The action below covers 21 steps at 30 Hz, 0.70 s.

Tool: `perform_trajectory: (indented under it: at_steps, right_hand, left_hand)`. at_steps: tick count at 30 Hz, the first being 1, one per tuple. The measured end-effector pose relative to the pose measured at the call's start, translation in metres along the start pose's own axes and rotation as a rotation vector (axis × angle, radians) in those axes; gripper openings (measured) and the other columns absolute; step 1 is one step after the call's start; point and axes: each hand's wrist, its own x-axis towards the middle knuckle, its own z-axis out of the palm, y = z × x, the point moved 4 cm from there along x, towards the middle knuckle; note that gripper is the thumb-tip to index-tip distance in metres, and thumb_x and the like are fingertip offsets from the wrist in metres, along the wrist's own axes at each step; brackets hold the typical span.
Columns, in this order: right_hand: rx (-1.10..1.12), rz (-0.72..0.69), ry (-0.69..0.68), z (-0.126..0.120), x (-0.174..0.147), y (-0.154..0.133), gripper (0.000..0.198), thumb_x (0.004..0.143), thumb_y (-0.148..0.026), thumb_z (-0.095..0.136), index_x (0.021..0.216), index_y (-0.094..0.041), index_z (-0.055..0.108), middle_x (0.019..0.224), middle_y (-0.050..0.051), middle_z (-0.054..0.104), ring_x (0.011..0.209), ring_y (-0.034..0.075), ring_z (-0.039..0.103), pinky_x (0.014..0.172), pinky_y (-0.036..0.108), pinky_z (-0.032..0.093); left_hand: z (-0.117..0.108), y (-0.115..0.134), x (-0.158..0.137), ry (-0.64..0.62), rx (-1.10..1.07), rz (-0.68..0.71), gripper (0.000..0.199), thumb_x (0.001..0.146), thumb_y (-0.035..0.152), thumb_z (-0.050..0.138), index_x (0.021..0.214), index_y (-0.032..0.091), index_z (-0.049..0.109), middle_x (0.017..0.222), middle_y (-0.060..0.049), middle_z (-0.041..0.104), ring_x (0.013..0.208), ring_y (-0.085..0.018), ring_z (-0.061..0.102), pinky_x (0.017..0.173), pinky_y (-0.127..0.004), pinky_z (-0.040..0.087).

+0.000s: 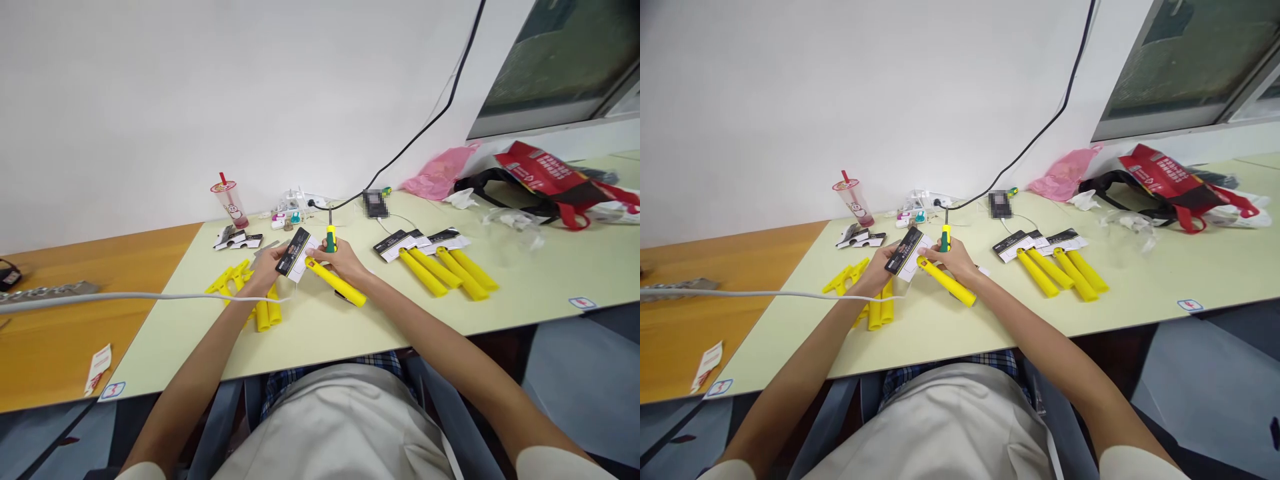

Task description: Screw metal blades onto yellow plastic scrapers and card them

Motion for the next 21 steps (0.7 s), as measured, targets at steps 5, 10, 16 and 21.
perform_trajectory:
  at_steps: [5, 10, 16, 21]
  right_hand:
    - [-0.106, -0.009, 0.066, -0.002, -0.003, -0.002, 0.074, 0.052, -0.045, 0.110, 0.093, -0.027, 0.051, 0.098, 0.001, 0.076, 0.079, 0.024, 0.079, 0.054, 0.037, 0.067]
    - [-0.240, -0.122, 0.071, -0.002, -0.008, -0.013, 0.066, 0.065, -0.050, 0.103, 0.096, -0.026, 0.050, 0.144, 0.010, 0.076, 0.074, 0.017, 0.076, 0.061, 0.035, 0.066]
    - [-0.287, -0.237, 0.041, 0.000, -0.013, -0.017, 0.057, 0.075, -0.048, 0.097, 0.097, -0.028, 0.048, 0.140, 0.007, 0.079, 0.078, 0.017, 0.073, 0.063, 0.033, 0.063]
    - [-0.284, -0.215, 0.055, -0.001, -0.012, -0.015, 0.060, 0.070, -0.046, 0.099, 0.097, -0.028, 0.049, 0.134, 0.006, 0.080, 0.082, 0.019, 0.076, 0.063, 0.032, 0.063]
  left_hand:
    - [-0.001, -0.008, 0.001, -0.015, 0.027, -0.031, 0.045, 0.067, 0.050, 0.099, 0.095, 0.016, 0.087, 0.085, -0.009, 0.084, 0.082, -0.029, 0.078, 0.073, -0.035, 0.057]
    - [0.003, -0.013, 0.000, 0.009, -0.053, -0.055, 0.050, 0.071, 0.048, 0.096, 0.107, 0.015, 0.088, 0.093, -0.011, 0.086, 0.081, -0.027, 0.078, 0.065, -0.031, 0.052]
    - [0.007, -0.013, -0.003, -0.007, -0.126, -0.060, 0.057, 0.075, 0.051, 0.095, 0.119, 0.015, 0.086, 0.098, -0.013, 0.086, 0.087, -0.031, 0.079, 0.061, -0.031, 0.051]
    - [0.007, -0.011, -0.002, -0.027, -0.148, -0.051, 0.058, 0.079, 0.049, 0.094, 0.125, 0.015, 0.085, 0.100, -0.013, 0.086, 0.092, -0.032, 0.081, 0.067, -0.034, 0.057]
